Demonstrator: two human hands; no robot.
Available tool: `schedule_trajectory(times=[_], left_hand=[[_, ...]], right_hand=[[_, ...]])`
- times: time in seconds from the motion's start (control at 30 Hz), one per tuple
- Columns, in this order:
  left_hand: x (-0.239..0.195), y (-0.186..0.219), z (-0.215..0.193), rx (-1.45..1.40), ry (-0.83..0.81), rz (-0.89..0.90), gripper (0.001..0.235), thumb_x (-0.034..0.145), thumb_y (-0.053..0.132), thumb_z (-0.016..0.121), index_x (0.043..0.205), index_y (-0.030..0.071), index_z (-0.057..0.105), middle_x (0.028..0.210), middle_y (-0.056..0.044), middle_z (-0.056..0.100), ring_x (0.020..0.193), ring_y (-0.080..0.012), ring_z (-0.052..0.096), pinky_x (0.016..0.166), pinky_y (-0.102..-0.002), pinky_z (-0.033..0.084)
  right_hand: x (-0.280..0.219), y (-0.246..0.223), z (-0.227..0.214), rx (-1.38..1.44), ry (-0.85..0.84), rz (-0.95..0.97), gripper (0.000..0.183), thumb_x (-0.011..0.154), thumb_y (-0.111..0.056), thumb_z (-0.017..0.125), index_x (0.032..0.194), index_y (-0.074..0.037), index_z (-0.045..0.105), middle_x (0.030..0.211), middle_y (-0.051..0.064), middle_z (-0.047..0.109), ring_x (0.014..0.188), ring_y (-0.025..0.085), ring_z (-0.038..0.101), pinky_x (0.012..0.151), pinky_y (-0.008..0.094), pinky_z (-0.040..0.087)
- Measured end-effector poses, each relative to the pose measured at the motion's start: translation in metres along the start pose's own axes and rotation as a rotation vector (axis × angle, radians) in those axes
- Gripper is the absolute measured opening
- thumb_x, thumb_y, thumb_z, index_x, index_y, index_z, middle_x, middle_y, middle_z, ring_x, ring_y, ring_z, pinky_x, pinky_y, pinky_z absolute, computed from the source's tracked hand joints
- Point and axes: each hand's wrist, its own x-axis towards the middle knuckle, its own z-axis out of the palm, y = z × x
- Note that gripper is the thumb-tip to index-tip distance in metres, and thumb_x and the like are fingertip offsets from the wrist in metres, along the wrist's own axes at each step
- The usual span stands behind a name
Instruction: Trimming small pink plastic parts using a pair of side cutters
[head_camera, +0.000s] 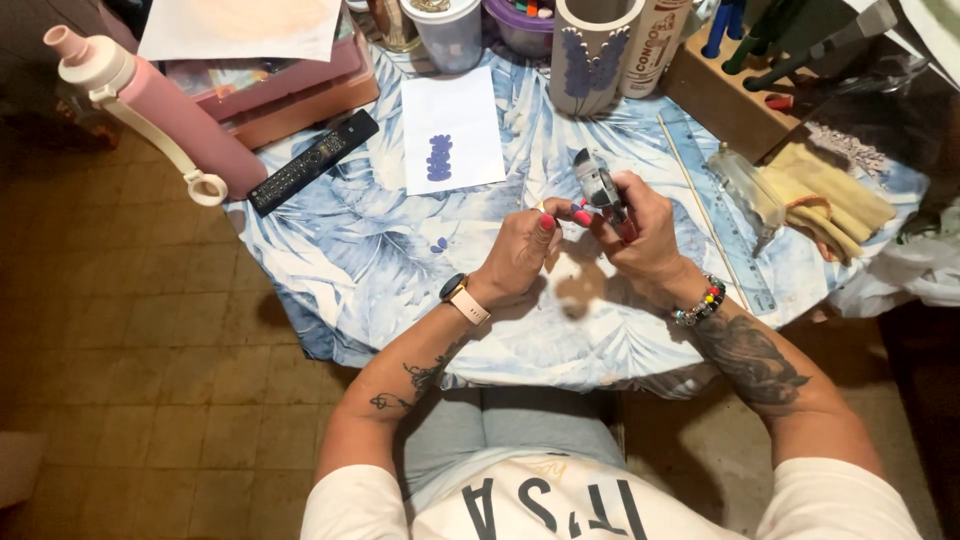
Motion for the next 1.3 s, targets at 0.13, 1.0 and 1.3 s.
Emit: schedule_trajectory(times=[0.13, 1.0, 1.3], left_hand=[[-0.004, 0.002, -0.001, 0.002, 0.001, 0.0, 0.062, 0.086, 0.055, 0.021, 0.053, 0.009, 0.045, 0.046, -0.01, 0.048, 0.06, -0.0223, 0.054, 0.063, -0.031, 0.043], [-0.005, -0.047, -0.003, 0.097, -0.015, 0.009, 0.027, 0.086, 0.027, 0.046, 0.066, 0.014, 0.059, 0.054, -0.005, 0.057, 0.053, -0.0135, 0.054, 0.056, -0.024, 0.043], [-0.01, -0.002, -0.06, 0.201, 0.124, 0.157, 0.018, 0.086, 0.019, 0.052, 0.09, 0.005, 0.061, 0.078, -0.013, 0.063, 0.074, -0.0279, 0.062, 0.069, -0.034, 0.048]], right_hand=[[0.001, -0.007, 0.0, 0.012, -0.005, 0.013, 0.023, 0.075, -0.012, 0.068, 0.085, 0.0, 0.052, 0.058, 0.01, 0.048, 0.05, 0.018, 0.048, 0.036, 0.024, 0.038], [0.004, -0.029, -0.003, 0.079, -0.137, 0.021, 0.017, 0.072, -0.007, 0.065, 0.086, -0.002, 0.057, 0.064, 0.01, 0.051, 0.056, 0.017, 0.05, 0.055, 0.025, 0.042], [0.019, -0.014, -0.016, 0.122, -0.16, 0.111, 0.011, 0.088, -0.009, 0.051, 0.089, 0.001, 0.057, 0.072, 0.009, 0.057, 0.066, 0.015, 0.054, 0.064, 0.026, 0.043]])
